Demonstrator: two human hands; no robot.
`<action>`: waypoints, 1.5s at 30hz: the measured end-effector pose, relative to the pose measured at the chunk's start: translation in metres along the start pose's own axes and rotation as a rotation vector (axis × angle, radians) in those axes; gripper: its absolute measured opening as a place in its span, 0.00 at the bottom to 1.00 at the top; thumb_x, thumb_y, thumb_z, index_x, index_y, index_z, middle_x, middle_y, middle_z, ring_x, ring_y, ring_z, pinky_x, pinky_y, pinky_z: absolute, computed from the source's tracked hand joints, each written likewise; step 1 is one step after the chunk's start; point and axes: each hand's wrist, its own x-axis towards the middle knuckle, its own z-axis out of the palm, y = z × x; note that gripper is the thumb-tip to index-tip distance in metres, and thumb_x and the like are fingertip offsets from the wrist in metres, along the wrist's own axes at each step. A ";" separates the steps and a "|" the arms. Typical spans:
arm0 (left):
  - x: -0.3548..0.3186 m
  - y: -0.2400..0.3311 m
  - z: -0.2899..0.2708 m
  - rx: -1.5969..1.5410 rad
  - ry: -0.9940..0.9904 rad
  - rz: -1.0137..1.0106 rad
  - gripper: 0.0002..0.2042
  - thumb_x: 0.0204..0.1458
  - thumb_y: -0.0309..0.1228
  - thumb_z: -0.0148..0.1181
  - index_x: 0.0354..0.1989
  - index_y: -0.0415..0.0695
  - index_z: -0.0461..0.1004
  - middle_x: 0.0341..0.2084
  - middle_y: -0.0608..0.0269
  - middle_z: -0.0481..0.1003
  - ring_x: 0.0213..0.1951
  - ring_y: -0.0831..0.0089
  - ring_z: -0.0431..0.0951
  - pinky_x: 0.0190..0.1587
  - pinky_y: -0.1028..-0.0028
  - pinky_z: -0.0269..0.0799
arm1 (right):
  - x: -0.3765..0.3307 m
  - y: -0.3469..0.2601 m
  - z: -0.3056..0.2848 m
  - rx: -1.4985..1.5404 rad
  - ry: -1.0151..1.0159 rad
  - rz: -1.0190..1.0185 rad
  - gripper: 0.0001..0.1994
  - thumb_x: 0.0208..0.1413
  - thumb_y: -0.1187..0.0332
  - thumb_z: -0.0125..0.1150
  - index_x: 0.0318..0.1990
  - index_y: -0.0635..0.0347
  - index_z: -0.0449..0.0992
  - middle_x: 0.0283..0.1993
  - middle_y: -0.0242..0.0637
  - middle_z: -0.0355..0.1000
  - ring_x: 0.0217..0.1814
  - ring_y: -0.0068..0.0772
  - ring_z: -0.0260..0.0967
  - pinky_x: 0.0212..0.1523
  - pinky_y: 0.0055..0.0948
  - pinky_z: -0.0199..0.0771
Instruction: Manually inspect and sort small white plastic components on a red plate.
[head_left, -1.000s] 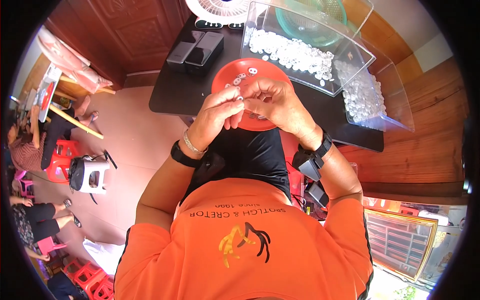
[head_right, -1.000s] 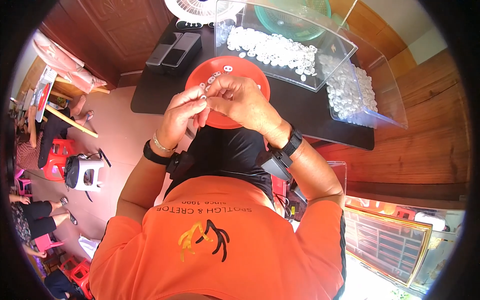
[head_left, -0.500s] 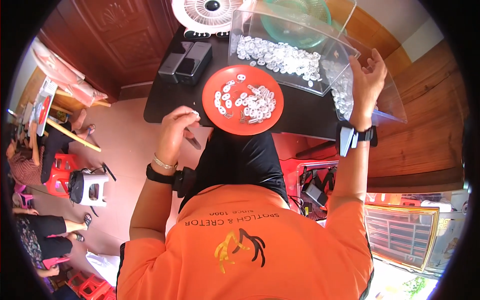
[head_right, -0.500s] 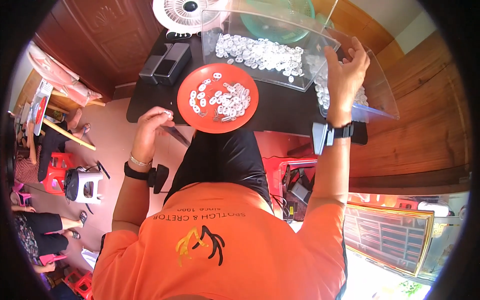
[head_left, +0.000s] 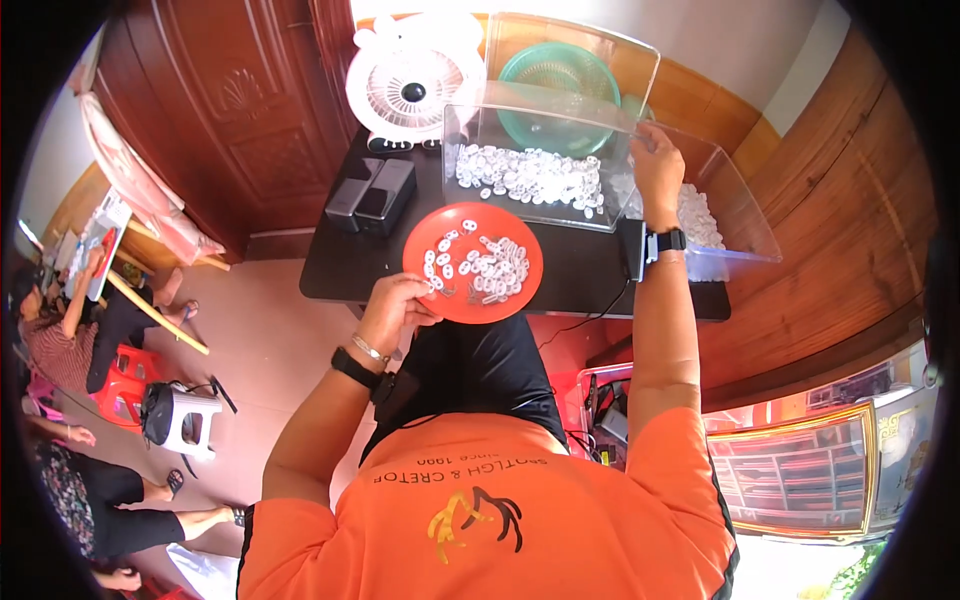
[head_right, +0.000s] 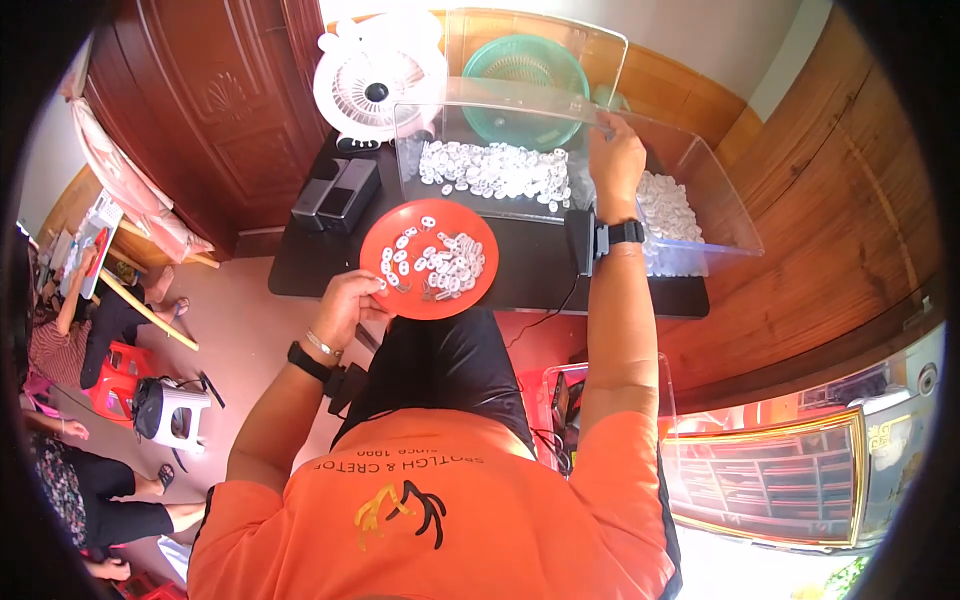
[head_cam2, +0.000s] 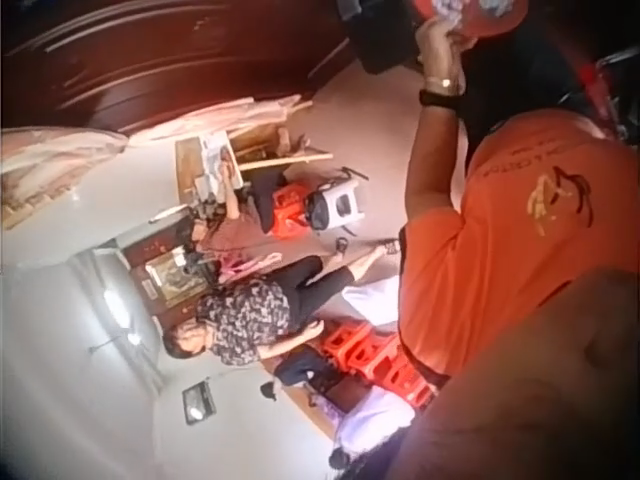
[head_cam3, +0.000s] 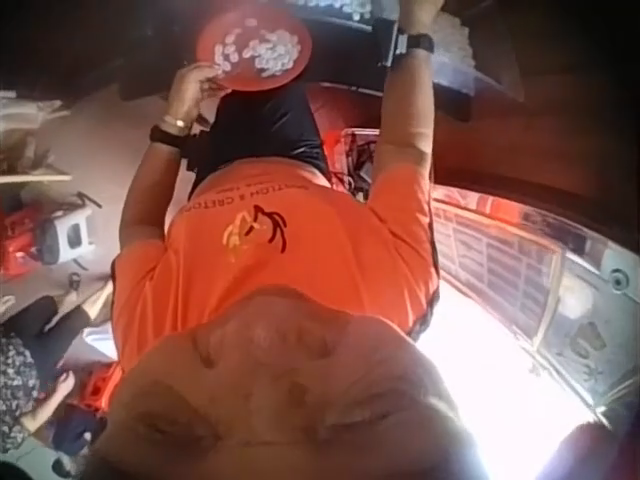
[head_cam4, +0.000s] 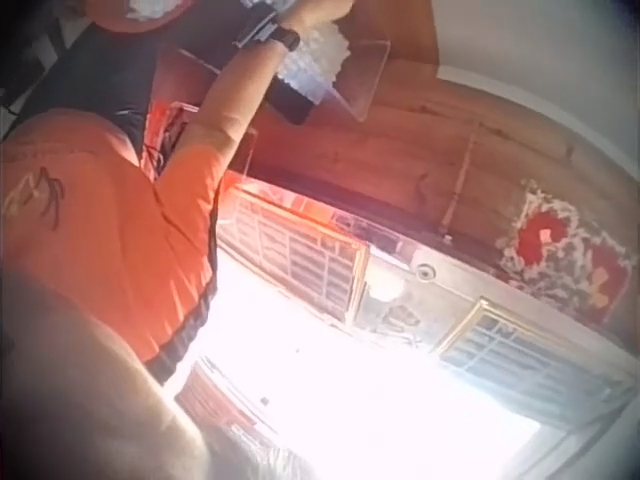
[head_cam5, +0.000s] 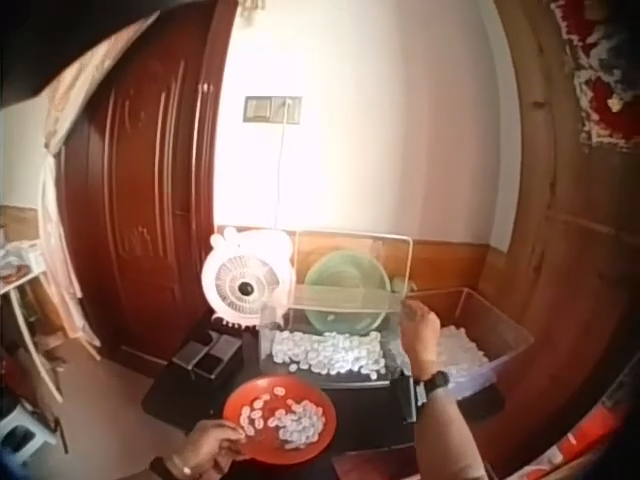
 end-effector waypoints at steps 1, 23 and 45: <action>-0.004 -0.002 0.002 -0.016 0.018 0.022 0.07 0.50 0.29 0.54 0.32 0.37 0.72 0.24 0.59 0.75 0.23 0.65 0.79 0.26 0.75 0.76 | -0.001 -0.007 -0.002 0.009 0.006 -0.010 0.17 0.45 0.65 0.63 0.44 0.58 0.78 0.43 0.47 0.76 0.46 0.50 0.73 0.48 0.39 0.71; -0.064 0.001 -0.023 0.001 0.105 0.199 0.08 0.50 0.31 0.52 0.32 0.38 0.71 0.26 0.59 0.76 0.26 0.69 0.79 0.30 0.74 0.77 | 0.012 -0.047 -0.066 -0.170 -0.193 -0.098 0.12 0.49 0.64 0.56 0.40 0.51 0.81 0.37 0.47 0.76 0.42 0.49 0.74 0.44 0.38 0.73; -0.103 -0.006 -0.050 0.032 0.123 0.241 0.09 0.50 0.32 0.52 0.32 0.39 0.72 0.27 0.60 0.77 0.26 0.70 0.79 0.29 0.75 0.75 | 0.013 -0.176 -0.153 0.096 -0.349 -0.154 0.14 0.57 0.70 0.56 0.50 0.64 0.76 0.28 0.30 0.72 0.24 0.19 0.66 0.24 0.19 0.65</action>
